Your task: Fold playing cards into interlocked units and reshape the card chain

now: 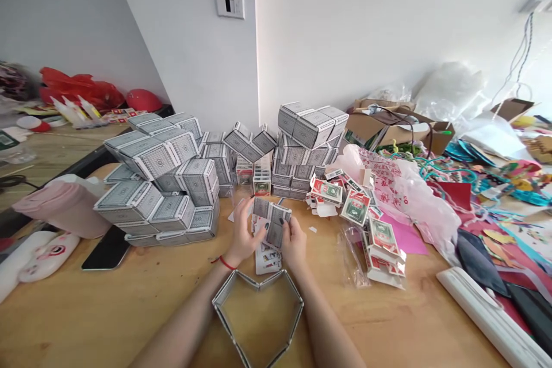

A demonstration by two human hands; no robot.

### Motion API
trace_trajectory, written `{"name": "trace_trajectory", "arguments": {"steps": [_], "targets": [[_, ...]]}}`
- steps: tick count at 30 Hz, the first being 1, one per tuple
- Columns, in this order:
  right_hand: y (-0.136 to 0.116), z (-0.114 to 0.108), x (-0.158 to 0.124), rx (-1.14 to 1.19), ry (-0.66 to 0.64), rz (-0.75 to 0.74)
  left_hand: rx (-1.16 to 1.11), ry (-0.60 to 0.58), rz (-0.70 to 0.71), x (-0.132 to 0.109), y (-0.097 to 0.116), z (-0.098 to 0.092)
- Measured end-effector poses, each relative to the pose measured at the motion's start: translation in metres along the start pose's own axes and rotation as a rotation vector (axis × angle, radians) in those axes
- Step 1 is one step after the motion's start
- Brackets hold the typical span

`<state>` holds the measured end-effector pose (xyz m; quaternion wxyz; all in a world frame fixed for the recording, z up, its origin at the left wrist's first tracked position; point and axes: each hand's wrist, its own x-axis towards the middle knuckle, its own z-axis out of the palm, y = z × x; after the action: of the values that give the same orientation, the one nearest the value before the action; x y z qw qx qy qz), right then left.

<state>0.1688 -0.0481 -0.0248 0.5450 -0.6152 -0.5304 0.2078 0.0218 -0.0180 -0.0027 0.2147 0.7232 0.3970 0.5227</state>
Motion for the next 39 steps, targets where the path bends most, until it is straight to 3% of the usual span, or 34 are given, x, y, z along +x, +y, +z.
{"name": "trace_trajectory", "arguments": {"steps": [5, 8, 12, 24, 32, 39], "targets": [[-0.012, -0.004, -0.008, -0.228, -0.074, -0.314, 0.340, 0.071, 0.262, 0.001, 0.010, -0.007], [-0.015, -0.002, -0.009, -0.289, -0.124, -0.514, 0.375, 0.032, 0.394, -0.002, 0.013, -0.008], [-0.014, 0.002, -0.009, -0.338, -0.117, -0.623, 0.309, -0.042, 0.444, -0.004, 0.014, -0.007], [-0.017, 0.004, -0.002, -0.311, -0.131, -0.648, 0.165, 0.058, 0.401, -0.006, 0.017, -0.001], [-0.011, 0.010, -0.001, -0.272, -0.170, -0.654, 0.179, 0.095, 0.398, -0.007, 0.007, -0.001], [-0.011, 0.009, -0.004, -0.214, -0.126, -0.490, 0.131, -0.011, 0.402, -0.004, 0.008, -0.002]]}}
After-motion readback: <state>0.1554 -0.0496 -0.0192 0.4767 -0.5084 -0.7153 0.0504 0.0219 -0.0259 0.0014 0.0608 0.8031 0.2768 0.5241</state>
